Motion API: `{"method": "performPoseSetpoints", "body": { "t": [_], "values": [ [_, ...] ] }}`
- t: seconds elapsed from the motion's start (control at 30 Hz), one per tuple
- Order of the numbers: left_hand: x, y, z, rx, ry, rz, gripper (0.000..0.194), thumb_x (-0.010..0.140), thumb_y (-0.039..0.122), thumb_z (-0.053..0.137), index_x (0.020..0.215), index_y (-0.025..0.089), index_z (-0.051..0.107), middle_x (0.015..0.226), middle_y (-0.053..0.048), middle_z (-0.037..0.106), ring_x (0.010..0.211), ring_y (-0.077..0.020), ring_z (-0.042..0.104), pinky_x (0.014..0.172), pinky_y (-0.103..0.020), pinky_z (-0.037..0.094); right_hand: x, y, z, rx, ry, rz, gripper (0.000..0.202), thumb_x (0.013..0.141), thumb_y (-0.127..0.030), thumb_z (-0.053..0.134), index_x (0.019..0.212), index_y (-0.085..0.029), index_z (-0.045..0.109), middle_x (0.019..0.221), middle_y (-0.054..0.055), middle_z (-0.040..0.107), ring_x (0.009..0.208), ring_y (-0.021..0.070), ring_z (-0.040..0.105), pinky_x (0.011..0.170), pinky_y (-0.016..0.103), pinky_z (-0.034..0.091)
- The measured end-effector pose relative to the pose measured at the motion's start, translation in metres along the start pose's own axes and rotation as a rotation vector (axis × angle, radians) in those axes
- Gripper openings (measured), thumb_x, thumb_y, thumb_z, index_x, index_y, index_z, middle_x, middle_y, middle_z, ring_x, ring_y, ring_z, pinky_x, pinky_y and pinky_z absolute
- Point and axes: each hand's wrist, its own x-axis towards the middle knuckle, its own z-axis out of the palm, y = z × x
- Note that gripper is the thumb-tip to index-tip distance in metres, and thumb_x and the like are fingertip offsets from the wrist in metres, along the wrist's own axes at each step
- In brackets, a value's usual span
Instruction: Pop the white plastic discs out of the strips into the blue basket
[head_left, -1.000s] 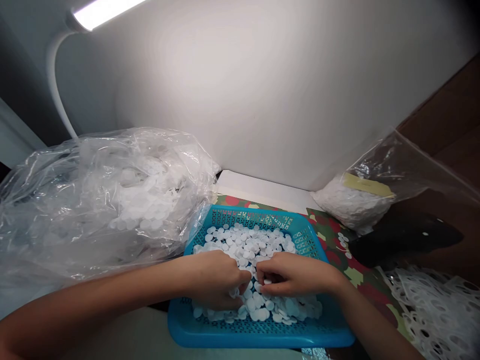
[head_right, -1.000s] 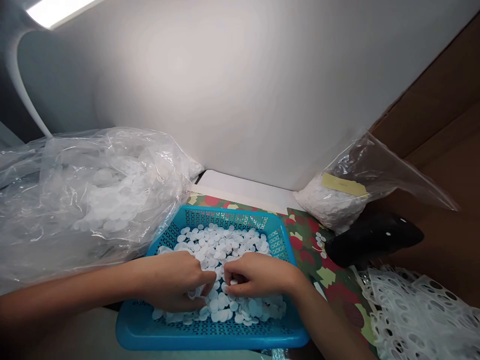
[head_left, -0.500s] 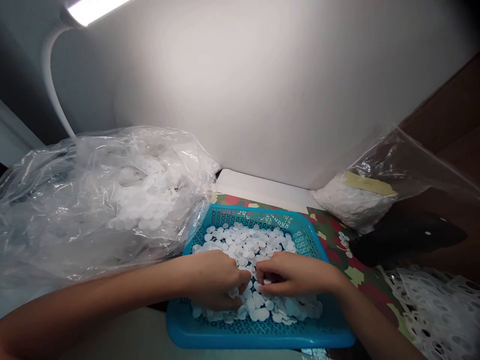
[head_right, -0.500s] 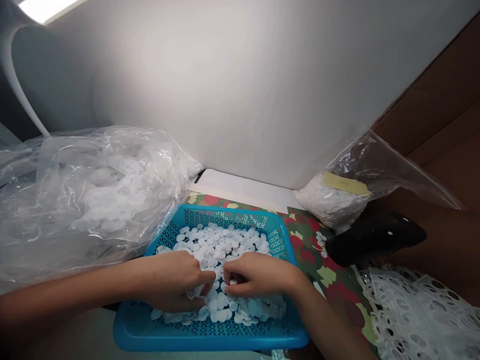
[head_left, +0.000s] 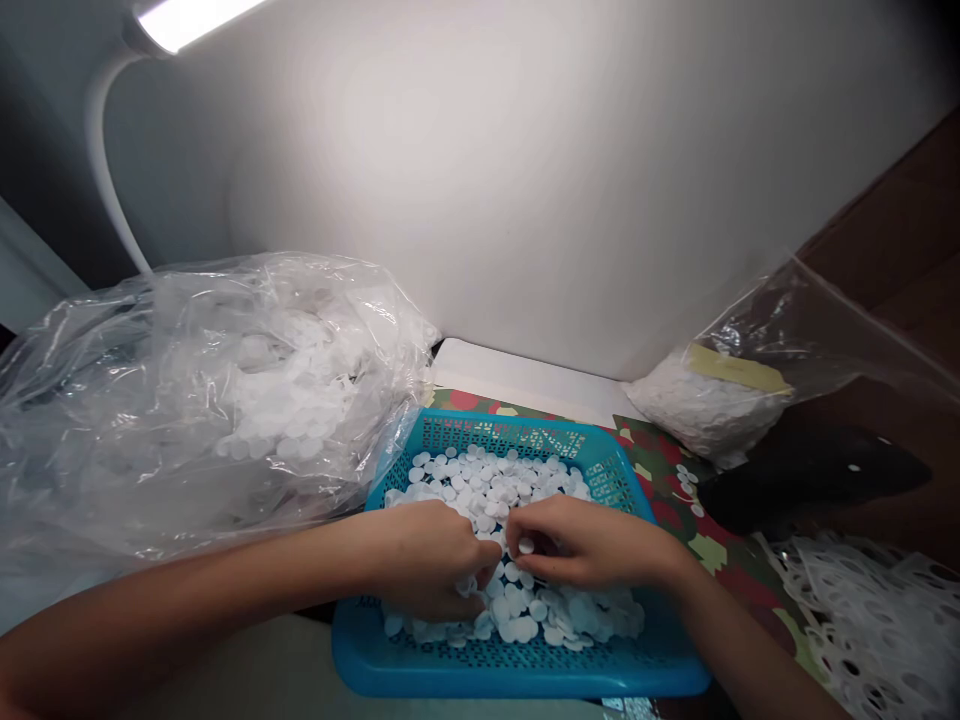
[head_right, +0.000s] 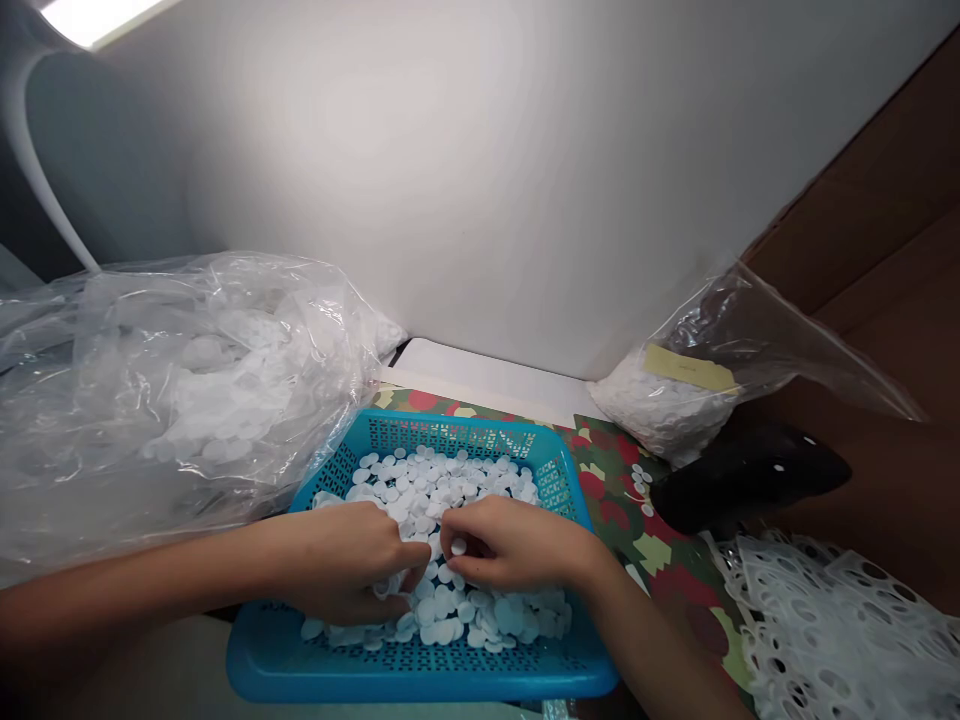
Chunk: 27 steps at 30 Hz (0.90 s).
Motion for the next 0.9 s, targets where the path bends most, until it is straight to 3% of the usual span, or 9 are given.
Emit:
{"method": "performPoseSetpoints", "body": {
  "t": [0.13,0.27,0.6,0.9],
  "values": [
    [-0.0003,-0.0003,0.0006,-0.019,-0.006,-0.004,0.021,0.078,0.036,0.049,0.091,0.022,0.058,0.058,-0.003,0.059,0.048,-0.0166,0.051,0.044,-0.025,0.031,0.0017,-0.0040,-0.0035,0.038,0.193,-0.013,0.012,0.087,-0.023,0.046,0.094,-0.019,0.054,0.079,0.000,0.056,0.068,0.0103,0.048,0.060,0.022,0.038],
    [0.0000,-0.0004,0.0008,-0.017,0.001,-0.002,0.021,0.078,0.037,0.048,0.092,0.023,0.058,0.058,-0.003,0.060,0.048,-0.0173,0.051,0.043,-0.026,0.030,0.0030,-0.0035,-0.0046,0.068,0.290,-0.036,0.012,0.087,-0.024,0.049,0.095,-0.020,0.056,0.081,0.001,0.054,0.071,0.0110,0.050,0.064,0.024,0.041],
    [-0.0006,-0.0012,0.0015,-0.008,0.019,0.018,0.020,0.077,0.037,0.049,0.090,0.023,0.057,0.057,-0.001,0.058,0.046,-0.0168,0.050,0.041,-0.026,0.025,0.0013,-0.0033,-0.0058,0.071,0.341,-0.008,0.008,0.082,-0.012,0.050,0.085,-0.019,0.051,0.086,0.000,0.053,0.076,0.0107,0.050,0.071,0.026,0.042],
    [-0.0007,-0.0004,-0.0007,-0.018,0.007,0.011,0.020,0.078,0.036,0.049,0.090,0.023,0.058,0.057,-0.002,0.058,0.048,-0.0173,0.052,0.041,-0.026,0.026,0.0008,-0.0026,-0.0051,0.051,0.319,0.021,0.012,0.084,-0.022,0.052,0.096,-0.021,0.054,0.085,0.001,0.053,0.077,0.0118,0.049,0.069,0.026,0.042]
  ]
}}
